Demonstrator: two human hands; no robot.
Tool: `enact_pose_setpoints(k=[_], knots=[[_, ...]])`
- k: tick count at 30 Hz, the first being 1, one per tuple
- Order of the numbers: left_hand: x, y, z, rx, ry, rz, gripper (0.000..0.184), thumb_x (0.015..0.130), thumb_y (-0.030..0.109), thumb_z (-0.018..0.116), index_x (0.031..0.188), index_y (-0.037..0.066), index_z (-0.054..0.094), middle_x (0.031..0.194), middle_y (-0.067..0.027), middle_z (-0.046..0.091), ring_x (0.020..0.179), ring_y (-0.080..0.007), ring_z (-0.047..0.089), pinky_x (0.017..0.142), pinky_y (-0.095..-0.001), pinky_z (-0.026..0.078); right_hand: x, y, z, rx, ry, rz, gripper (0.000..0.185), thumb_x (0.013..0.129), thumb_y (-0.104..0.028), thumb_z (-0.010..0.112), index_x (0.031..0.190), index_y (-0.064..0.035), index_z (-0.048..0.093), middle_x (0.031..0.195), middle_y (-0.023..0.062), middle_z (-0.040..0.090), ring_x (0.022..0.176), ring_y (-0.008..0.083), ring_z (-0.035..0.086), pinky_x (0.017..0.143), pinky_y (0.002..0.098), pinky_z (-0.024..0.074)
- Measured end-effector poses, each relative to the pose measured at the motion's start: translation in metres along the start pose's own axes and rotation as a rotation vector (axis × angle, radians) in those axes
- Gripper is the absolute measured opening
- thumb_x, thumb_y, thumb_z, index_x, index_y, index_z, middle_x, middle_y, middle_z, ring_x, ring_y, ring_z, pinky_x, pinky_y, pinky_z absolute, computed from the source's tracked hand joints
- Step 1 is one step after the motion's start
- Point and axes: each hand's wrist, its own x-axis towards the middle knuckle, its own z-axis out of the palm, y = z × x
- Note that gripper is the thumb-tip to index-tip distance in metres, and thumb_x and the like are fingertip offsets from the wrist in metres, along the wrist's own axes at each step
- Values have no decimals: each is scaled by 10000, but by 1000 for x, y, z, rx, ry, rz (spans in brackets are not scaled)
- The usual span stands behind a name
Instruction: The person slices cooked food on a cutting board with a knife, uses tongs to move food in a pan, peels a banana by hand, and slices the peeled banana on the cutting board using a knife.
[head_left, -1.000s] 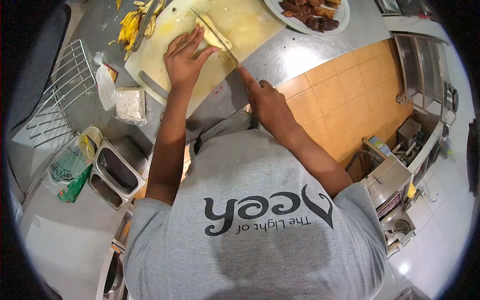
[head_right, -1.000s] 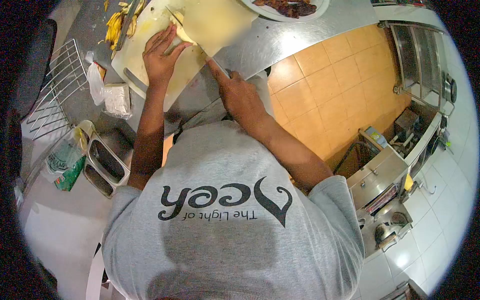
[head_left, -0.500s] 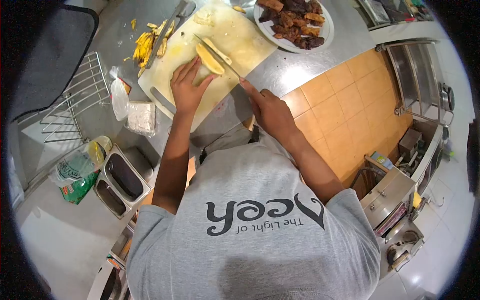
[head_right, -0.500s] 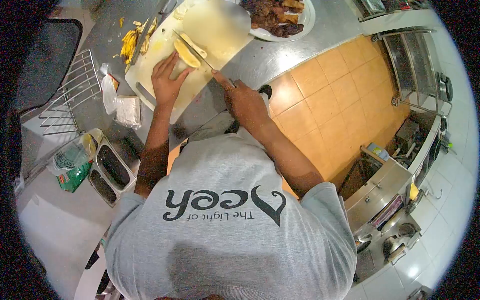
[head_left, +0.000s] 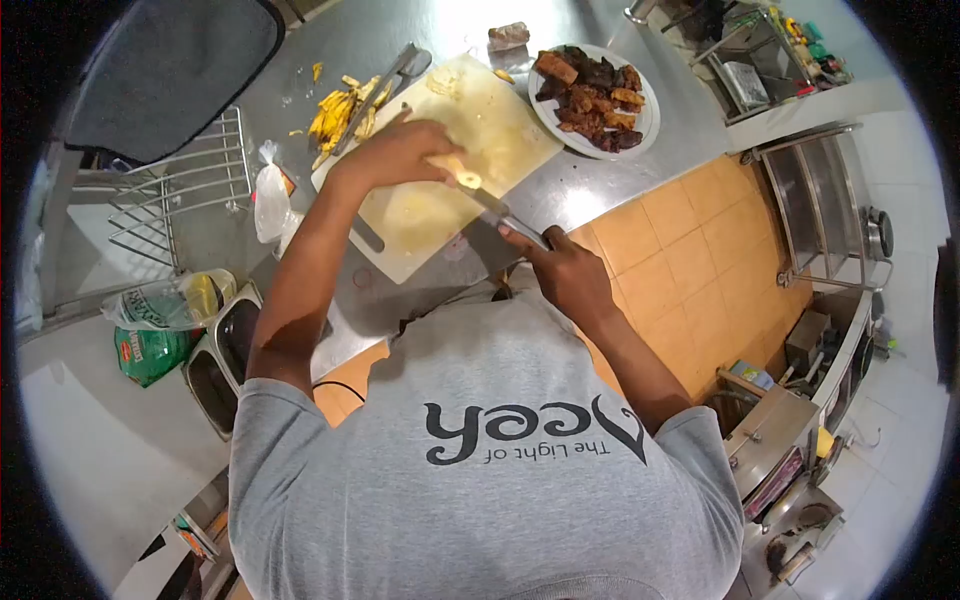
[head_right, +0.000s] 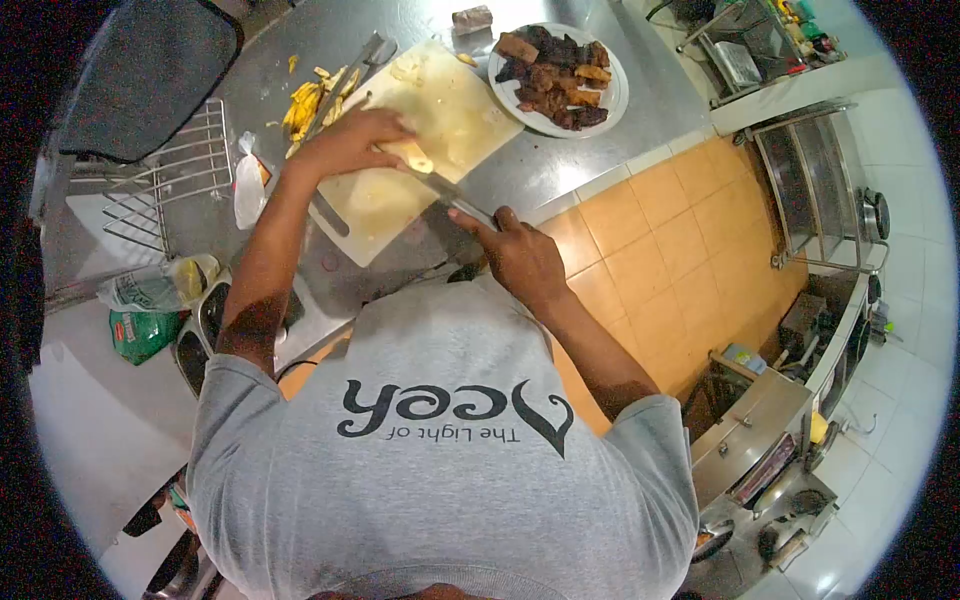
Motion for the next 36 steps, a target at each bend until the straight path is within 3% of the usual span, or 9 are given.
enact_pose_setpoints(k=[3, 4, 11, 14, 18, 25, 29, 32, 36], knots=[[11, -4, -13, -345, -381, -110, 423, 713, 227, 770, 1092, 70, 669, 1024, -121, 671, 986, -281, 624, 845, -363, 482, -2, -3, -6, 2, -59, 15, 664, 798, -70, 565, 1373, -363, 409, 884, 122, 530, 650, 298, 636, 526, 391, 533], [6, -1, -11, -379, -236, -77, 347, 680, 172, 773, 993, 44, 695, 899, -142, 676, 828, -283, 646, 738, -360, 483, -2, -5, -6, 17, -55, 17, 658, 803, -79, 566, 1376, -362, 407, 889, 123, 533, 649, 296, 636, 526, 390, 534], [-14, 10, -28, -357, -255, -102, 268, 717, 82, 734, 972, 14, 685, 901, -131, 677, 840, -280, 648, 751, -340, 488, -8, -20, -3, 80, -66, 22, 628, 826, -126, 577, 1384, -353, 398, 922, 130, 549, 659, 293, 635, 526, 386, 539], [-25, 10, -38, -440, -87, -157, 231, 791, 94, 702, 1012, 34, 672, 912, -80, 691, 834, -206, 657, 763, -316, 492, -8, -20, -7, 88, -95, 49, 625, 827, -125, 575, 1383, -351, 398, 925, 132, 552, 673, 301, 634, 535, 393, 538], [-35, 4, -35, -1039, 198, -590, 253, 871, 149, 668, 1093, 42, 608, 956, -8, 661, 894, -93, 609, 821, -293, 483, -22, -7, -2, 160, -87, 91, 625, 826, -107, 571, 1380, -344, 406, 927, 141, 559, 683, 326, 626, 563, 410, 531], [-48, -10, 46, -1276, 526, -1026, 445, 810, 185, 742, 1169, 74, 505, 1009, -19, 599, 940, -116, 592, 842, -306, 485, -56, 19, 0, 257, 14, 150, 542, 839, -32, 585, 1337, -226, 499, 768, 123, 527, 618, 287, 551, 553, 379, 454], [-54, -8, 85, -1126, 664, -1018, 577, 781, 210, 768, 1243, 28, 474, 1008, -63, 605, 831, -153, 619, 723, -305, 518, -61, 23, -2, 296, 59, 186, 543, 845, -49, 589, 1345, -235, 484, 764, 129, 519, 626, 300, 552, 560, 396, 455], [-53, 7, 64, -443, 494, -1059, 624, 732, 250, 802, 1224, 1, 510, 994, -100, 618, 754, -177, 623, 659, -301, 513, -54, 21, -3, 298, 47, 187, 532, 859, -73, 584, 1352, -243, 473, 785, 142, 524, 647, 311, 558, 578, 399, 466], [-70, 5, 63, -513, 466, -942, 702, 658, 294, 838, 1218, 1, 533, 1013, -114, 623, 773, -205, 627, 674, -309, 503, -33, 4, -5, 400, 68, 122, 507, 879, -101, 580, 1359, -214, 464, 794, 162, 528, 674, 323, 550, 619, 402, 466]])
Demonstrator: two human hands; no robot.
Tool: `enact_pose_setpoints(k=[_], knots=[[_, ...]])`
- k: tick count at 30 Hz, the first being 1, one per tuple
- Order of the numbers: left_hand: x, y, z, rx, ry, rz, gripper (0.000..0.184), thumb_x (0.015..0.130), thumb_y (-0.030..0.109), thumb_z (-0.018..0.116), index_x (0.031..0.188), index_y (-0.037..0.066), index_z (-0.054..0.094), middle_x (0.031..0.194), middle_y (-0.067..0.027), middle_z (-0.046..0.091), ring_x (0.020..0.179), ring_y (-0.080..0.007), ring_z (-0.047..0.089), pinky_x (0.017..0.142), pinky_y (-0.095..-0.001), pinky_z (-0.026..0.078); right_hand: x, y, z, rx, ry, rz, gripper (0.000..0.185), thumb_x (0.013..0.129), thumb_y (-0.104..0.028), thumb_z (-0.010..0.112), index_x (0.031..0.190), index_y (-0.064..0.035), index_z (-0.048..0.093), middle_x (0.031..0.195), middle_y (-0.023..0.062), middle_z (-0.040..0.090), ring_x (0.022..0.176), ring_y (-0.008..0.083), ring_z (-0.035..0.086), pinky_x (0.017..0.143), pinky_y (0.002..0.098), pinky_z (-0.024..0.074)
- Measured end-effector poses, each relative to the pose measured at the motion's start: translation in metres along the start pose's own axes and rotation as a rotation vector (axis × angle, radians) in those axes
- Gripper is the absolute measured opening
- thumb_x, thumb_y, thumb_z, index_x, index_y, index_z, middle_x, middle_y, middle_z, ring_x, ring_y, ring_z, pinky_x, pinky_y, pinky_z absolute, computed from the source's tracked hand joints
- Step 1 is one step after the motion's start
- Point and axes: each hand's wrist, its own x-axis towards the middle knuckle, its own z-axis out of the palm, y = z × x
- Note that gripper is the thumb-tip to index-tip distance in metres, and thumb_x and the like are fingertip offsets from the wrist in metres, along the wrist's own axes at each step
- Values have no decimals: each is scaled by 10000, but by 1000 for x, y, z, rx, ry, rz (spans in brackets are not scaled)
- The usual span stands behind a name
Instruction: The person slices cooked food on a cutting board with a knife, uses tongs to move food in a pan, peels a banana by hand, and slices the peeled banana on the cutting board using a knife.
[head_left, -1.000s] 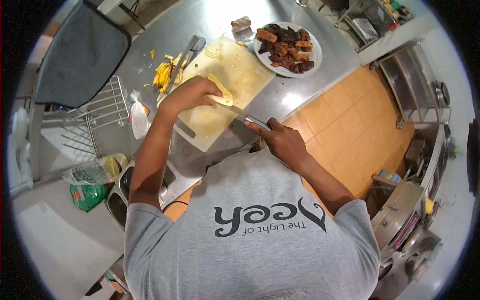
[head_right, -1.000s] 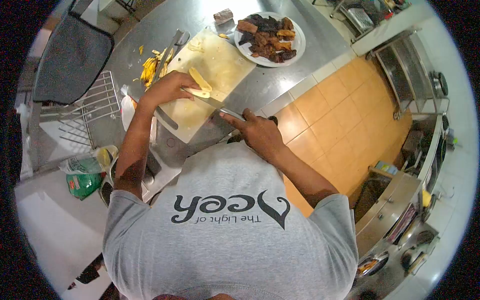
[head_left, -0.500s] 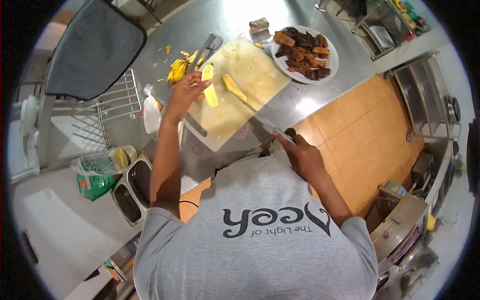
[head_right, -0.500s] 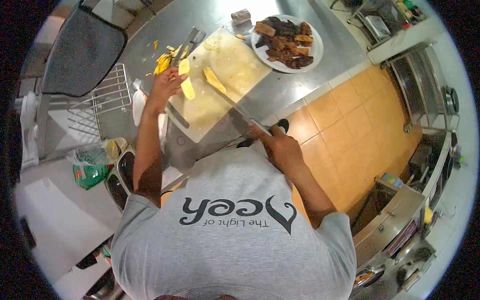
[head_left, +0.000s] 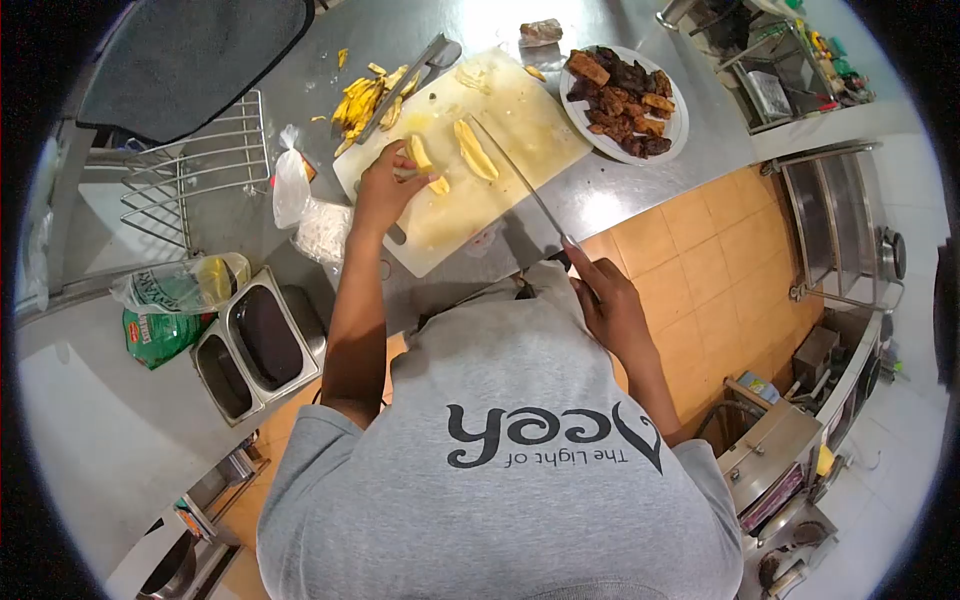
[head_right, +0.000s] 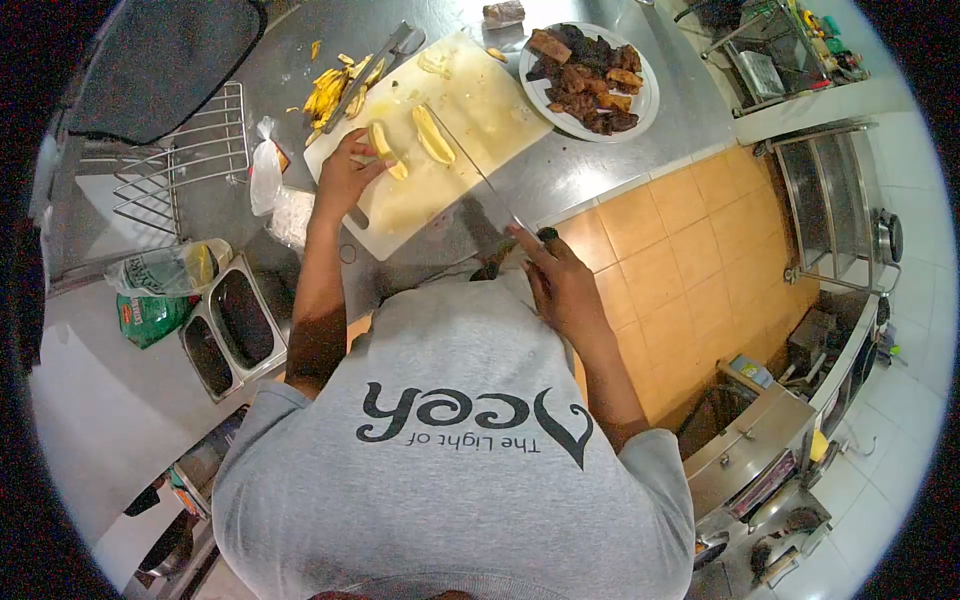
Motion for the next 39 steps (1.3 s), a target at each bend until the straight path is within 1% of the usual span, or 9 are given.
enact_pose_setpoints(k=[2, 5, 8, 11, 14, 17, 20, 29, 39], knots=[[-4, 6, -8, 3, -58, -9, 760, 634, 299, 846, 1256, 14, 515, 1090, -118, 613, 898, -239, 629, 750, -331, 504, 7, -13, 1, 52, -43, 15, 510, 884, -109, 577, 1369, -200, 450, 800, 170, 532, 695, 332, 553, 641, 408, 466], [1, -20, -6, 318, 131, 421, 849, 631, 281, 840, 1342, 35, 445, 1265, -125, 553, 1138, -285, 529, 945, -370, 439, 21, -28, 9, 82, -56, 12, 509, 889, -121, 575, 1375, -185, 441, 800, 174, 535, 709, 334, 557, 657, 413, 469], [-3, -21, -4, 326, 50, 382, 910, 589, 333, 847, 1348, 39, 439, 1349, -115, 495, 1284, -312, 390, 1064, -397, 321, 32, -40, 21, 63, -84, 17, 505, 891, -136, 578, 1375, -191, 440, 795, 172, 535, 700, 334, 562, 653, 416, 473], [-5, -30, 7, 432, 127, 419, 932, 565, 389, 844, 1347, 68, 452, 1339, -114, 506, 1263, -311, 419, 1064, -419, 304, 35, -45, 31, 56, -95, 9, 512, 888, -133, 589, 1376, -195, 443, 770, 167, 541, 678, 323, 553, 649, 405, 462], [-7, -33, 16, 424, 158, 372, 921, 561, 424, 839, 1346, 121, 466, 1337, -114, 509, 1267, -298, 421, 1052, -488, 283, 33, -47, 37, 55, -105, 15, 516, 886, -133, 596, 1375, -196, 446, 762, 168, 546, 673, 320, 552, 651, 401, 457], [-7, -33, 25, 367, 221, 367, 900, 562, 460, 834, 1339, 168, 484, 1339, -105, 511, 1275, -291, 416, 1030, -568, 251, 33, -49, 40, 48, -112, 28, 512, 887, -135, 596, 1374, -198, 448, 769, 173, 549, 681, 326, 557, 654, 405, 459], [-8, -32, 30, 359, 245, 337, 885, 576, 493, 820, 1339, 188, 491, 1340, -98, 511, 1286, -293, 406, 1017, -621, 221, 35, -51, 43, 56, -93, 6, 506, 890, -131, 581, 1372, -203, 444, 774, 180, 541, 667, 343, 565, 640, 423, 471], [-10, -35, 31, 405, 226, 331, 867, 615, 517, 790, 1355, 190, 478, 1358, -100, 499, 1319, -272, 371, 1035, -627, 174, 43, -48, 50, 69, -107, 13, 510, 899, -108, 540, 1385, -207, 419, 796, 195, 550, 688, 370, 576, 648, 438, 485], [-11, -36, 33, 441, 242, 325, 858, 622, 513, 783, 1353, 175, 487, 1352, -58, 514, 1317, -250, 381, 1016, -633, 181, 44, -45, 55, 78, -109, -17, 534, 892, -91, 542, 1390, -226, 404, 788, 198, 543, 655, 376, 566, 618, 453, 483]])
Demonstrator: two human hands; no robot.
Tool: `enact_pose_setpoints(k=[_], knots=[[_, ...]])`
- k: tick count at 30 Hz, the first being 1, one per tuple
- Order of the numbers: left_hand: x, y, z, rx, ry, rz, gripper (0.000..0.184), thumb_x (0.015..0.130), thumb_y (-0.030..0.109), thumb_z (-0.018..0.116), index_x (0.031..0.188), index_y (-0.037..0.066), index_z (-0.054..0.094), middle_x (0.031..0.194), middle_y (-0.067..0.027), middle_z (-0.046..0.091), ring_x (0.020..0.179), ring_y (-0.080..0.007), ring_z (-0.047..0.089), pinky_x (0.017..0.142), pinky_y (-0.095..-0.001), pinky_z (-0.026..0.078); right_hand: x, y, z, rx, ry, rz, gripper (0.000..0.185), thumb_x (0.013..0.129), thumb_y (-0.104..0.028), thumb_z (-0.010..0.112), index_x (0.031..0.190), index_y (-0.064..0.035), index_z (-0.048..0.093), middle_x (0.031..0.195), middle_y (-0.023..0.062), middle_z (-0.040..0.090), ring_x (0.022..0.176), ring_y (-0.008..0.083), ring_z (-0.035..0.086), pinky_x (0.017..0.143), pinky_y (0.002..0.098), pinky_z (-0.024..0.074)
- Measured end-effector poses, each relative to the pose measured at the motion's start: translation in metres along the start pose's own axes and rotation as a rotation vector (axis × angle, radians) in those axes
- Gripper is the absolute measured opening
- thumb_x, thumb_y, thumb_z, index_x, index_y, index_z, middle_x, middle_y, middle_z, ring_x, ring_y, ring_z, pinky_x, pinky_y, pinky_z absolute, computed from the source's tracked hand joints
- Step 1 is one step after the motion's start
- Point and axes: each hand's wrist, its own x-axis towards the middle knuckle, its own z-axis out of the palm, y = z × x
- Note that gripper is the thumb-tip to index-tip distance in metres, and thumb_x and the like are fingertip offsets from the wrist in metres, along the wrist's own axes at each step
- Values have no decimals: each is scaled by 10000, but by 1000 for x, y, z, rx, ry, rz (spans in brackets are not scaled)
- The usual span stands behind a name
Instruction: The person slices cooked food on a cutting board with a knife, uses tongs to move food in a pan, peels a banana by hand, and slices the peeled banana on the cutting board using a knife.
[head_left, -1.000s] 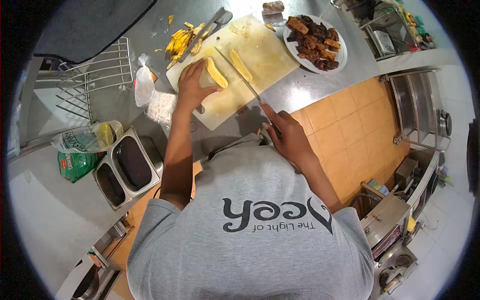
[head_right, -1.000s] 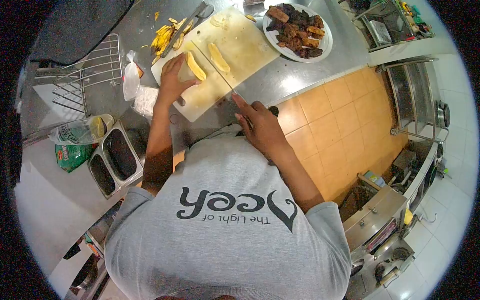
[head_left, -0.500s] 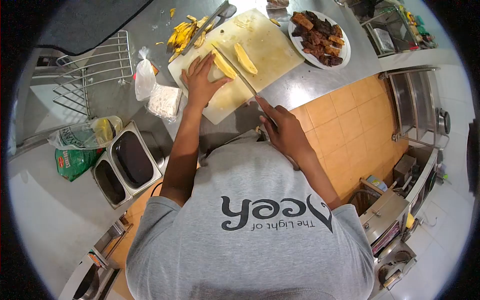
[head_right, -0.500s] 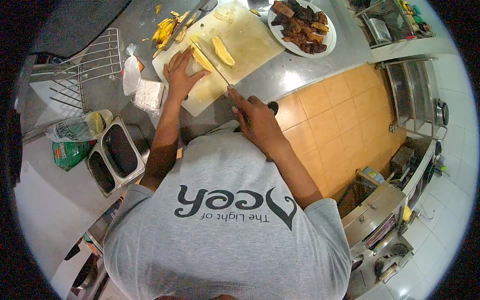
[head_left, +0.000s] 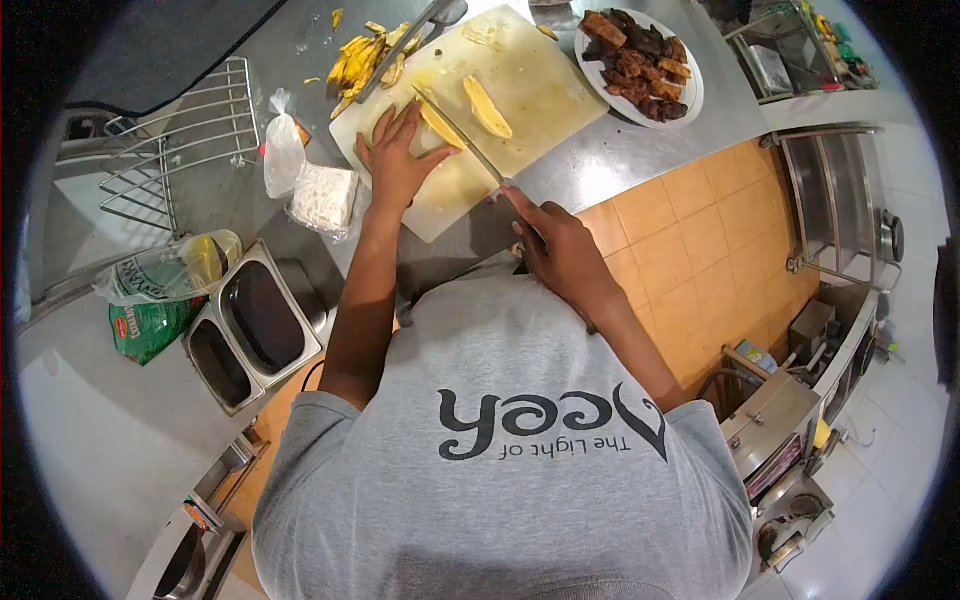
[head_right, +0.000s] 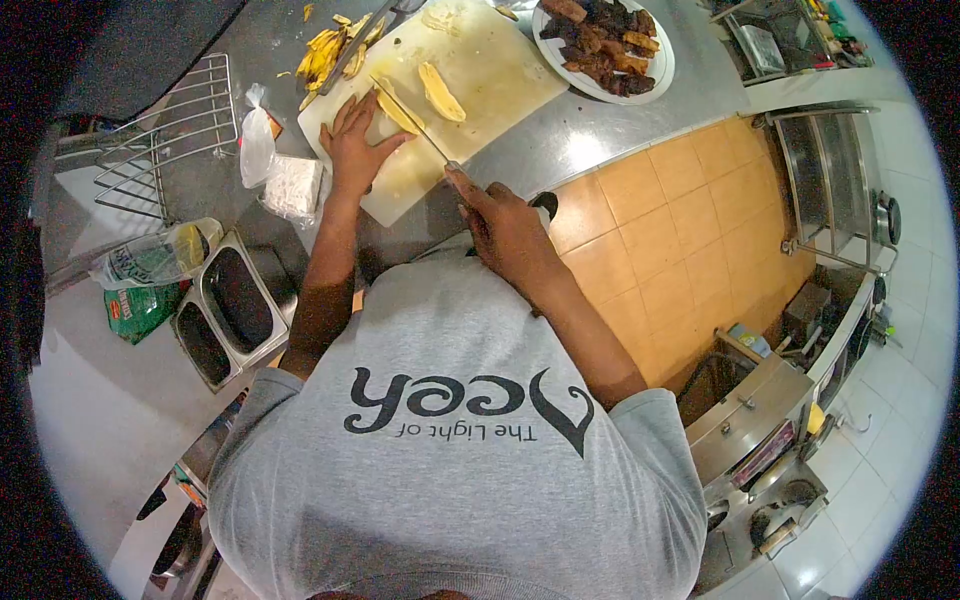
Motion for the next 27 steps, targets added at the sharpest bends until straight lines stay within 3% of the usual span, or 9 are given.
enact_pose_setpoints(k=[15, 20, 23, 27], knots=[[2, 1, 0, -13, 20, 9, 816, 629, 468, 802, 1323, 154, 511, 1340, -18, 529, 1299, -227, 414, 1036, -632, 161, -6, -2, 4, -136, -67, 61, 656, 839, -18, 508, 1421, -254, 320, 887, 225, 552, 708, 428, 615, 591, 488, 514], [1, 4, -1, -130, 31, -79, 851, 615, 447, 820, 1333, 150, 473, 1340, -37, 514, 1292, -243, 420, 1045, -631, 147, -5, 3, 3, -151, -93, 61, 628, 862, -53, 519, 1422, -262, 326, 887, 217, 551, 687, 409, 612, 589, 477, 517], [1, -2, 4, -96, 53, -29, 932, 600, 528, 800, 1358, 150, 410, 1333, -66, 523, 1298, -238, 407, 1033, -648, 119, -6, 4, 2, -141, -70, 52, 594, 875, -71, 524, 1412, -256, 351, 872, 206, 548, 665, 401, 604, 584, 470, 514], [1, 3, -3, -152, 9, -80, 903, 613, 507, 801, 1353, 153, 426, 1355, -52, 500, 1328, -252, 357, 1037, -647, 113, -11, 2, -9, -135, -38, 70, 577, 876, -77, 540, 1404, -235, 371, 854, 193, 544, 669, 391, 592, 592, 465, 504]])
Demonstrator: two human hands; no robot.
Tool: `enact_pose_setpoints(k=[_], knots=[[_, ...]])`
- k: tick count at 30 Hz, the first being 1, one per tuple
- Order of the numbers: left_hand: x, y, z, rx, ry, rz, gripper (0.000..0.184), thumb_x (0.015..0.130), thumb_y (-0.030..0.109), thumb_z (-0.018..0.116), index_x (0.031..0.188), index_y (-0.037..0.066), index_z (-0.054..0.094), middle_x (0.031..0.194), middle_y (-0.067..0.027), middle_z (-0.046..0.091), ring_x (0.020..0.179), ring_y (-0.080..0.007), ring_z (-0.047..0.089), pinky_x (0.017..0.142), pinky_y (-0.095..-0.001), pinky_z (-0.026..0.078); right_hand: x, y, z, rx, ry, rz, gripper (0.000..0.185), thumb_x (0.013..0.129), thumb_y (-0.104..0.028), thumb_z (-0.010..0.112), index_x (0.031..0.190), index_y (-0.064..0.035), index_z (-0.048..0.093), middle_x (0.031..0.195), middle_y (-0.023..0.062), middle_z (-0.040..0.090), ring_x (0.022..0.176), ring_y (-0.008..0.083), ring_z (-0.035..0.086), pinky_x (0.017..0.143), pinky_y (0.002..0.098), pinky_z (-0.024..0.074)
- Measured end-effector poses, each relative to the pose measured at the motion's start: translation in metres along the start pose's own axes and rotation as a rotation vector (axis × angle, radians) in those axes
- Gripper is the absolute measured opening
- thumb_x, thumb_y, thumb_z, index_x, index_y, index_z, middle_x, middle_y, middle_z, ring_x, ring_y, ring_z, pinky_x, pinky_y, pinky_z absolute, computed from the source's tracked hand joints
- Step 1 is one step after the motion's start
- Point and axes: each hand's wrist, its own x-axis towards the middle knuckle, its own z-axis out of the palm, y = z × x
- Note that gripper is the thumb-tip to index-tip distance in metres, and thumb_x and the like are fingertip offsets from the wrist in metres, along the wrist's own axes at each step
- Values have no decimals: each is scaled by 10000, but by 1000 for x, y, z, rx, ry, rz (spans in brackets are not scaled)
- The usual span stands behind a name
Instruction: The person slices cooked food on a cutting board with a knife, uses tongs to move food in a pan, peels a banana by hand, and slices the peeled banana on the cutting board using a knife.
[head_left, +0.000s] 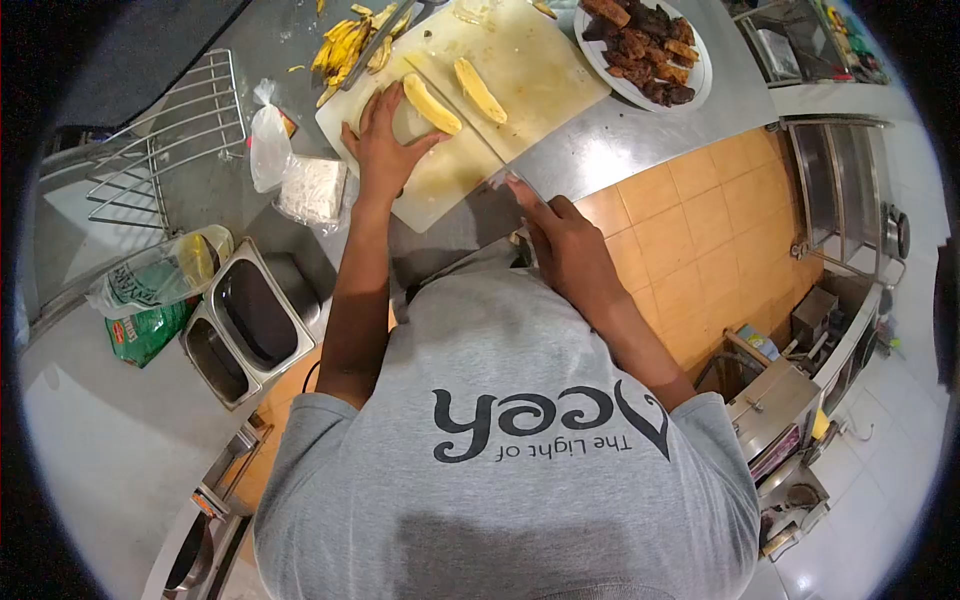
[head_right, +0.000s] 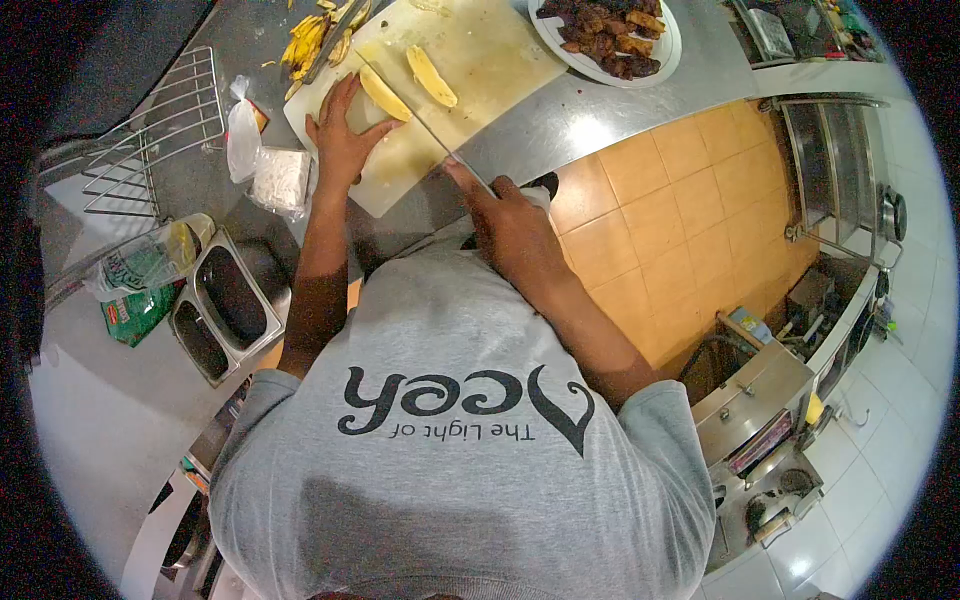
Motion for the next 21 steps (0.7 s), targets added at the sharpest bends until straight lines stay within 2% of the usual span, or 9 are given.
enact_pose_setpoints(k=[2, 5, 8, 12, 15, 16, 19, 20, 21], knots=[[0, 4, -6, -54, -1, -20, 864, 629, 489, 800, 1344, 154, 447, 1372, -35, 483, 1345, -266, 325, 1039, -649, 107, -7, 2, -8, 25, 50, 15, 577, 878, -73, 542, 1406, -229, 370, 840, 188, 543, 689, 385, 588, 602, 462, 495], [9, 15, -7, -39, 7, 74, 717, 704, 452, 764, 1307, 162, 506, 1408, -27, 447, 1366, -287, 285, 1045, -643, 121, -12, 22, -12, 57, 102, 40, 572, 881, -65, 542, 1407, -213, 374, 817, 191, 551, 715, 376, 583, 631, 453, 486], [21, 44, -2, 132, -63, 189, 720, 717, 494, 735, 1316, 168, 504, 1418, 2, 441, 1373, -272, 271, 1022, -679, 106, -13, 36, -8, 114, 140, 13, 564, 882, -53, 539, 1406, -187, 380, 797, 196, 569, 722, 367, 581, 653, 443, 481], [22, 57, 9, 205, -215, 146, 769, 703, 499, 744, 1348, 170, 487, 1425, 14, 434, 1379, -267, 254, 1009, -698, 93, -12, 41, -4, 189, 204, -57, 557, 881, -46, 541, 1405, -154, 385, 798, 200, 590, 732, 355, 580, 684, 439, 475], [25, 47, 12, 169, -152, 234, 774, 677, 472, 777, 1344, 202, 494, 1427, 19, 432, 1385, -260, 246, 1024, -680, 95, -14, 34, -13, 192, 126, 74, 501, 893, -31, 530, 1374, -124, 430, 1130, 223, 606, 944, 369, 614, 802, 388, 495], [29, 46, 9, 160, -161, 248, 718, 659, 443, 790, 1299, 232, 543, 1418, 27, 443, 1385, -250, 249, 1047, -650, 79, -16, 35, -12, 200, 148, 74, 497, 897, -35, 528, 1375, -126, 429, 1138, 224, 603, 951, 368, 614, 805, 390, 494], [59, 39, -3, 178, -267, 499, 630, 666, 407, 774, 1242, 225, 596, 1422, 36, 427, 1386, -243, 238, 1009, -689, 47, -18, 39, -14, 215, 180, 81, 488, 908, -48, 521, 1380, -131, 426, 1159, 226, 594, 970, 367, 611, 817, 393, 489], [68, 40, -6, 143, -293, 532, 490, 690, 297, 767, 1159, 229, 646, 1352, 46, 501, 1368, -222, 285, 1026, -666, 33, -19, 40, -16, 221, 175, 98, 488, 911, -51, 520, 1382, -133, 424, 1162, 226, 592, 976, 368, 609, 822, 392, 488], [78, 44, -9, 200, -402, 564, 474, 700, 301, 760, 1154, 227, 646, 1316, 52, 528, 1354, -214, 312, 1042, -643, 28, -19, 41, -18, 227, 173, 111, 487, 914, -55, 519, 1384, -135, 422, 1166, 227, 590, 981, 369, 608, 826, 390, 487]])
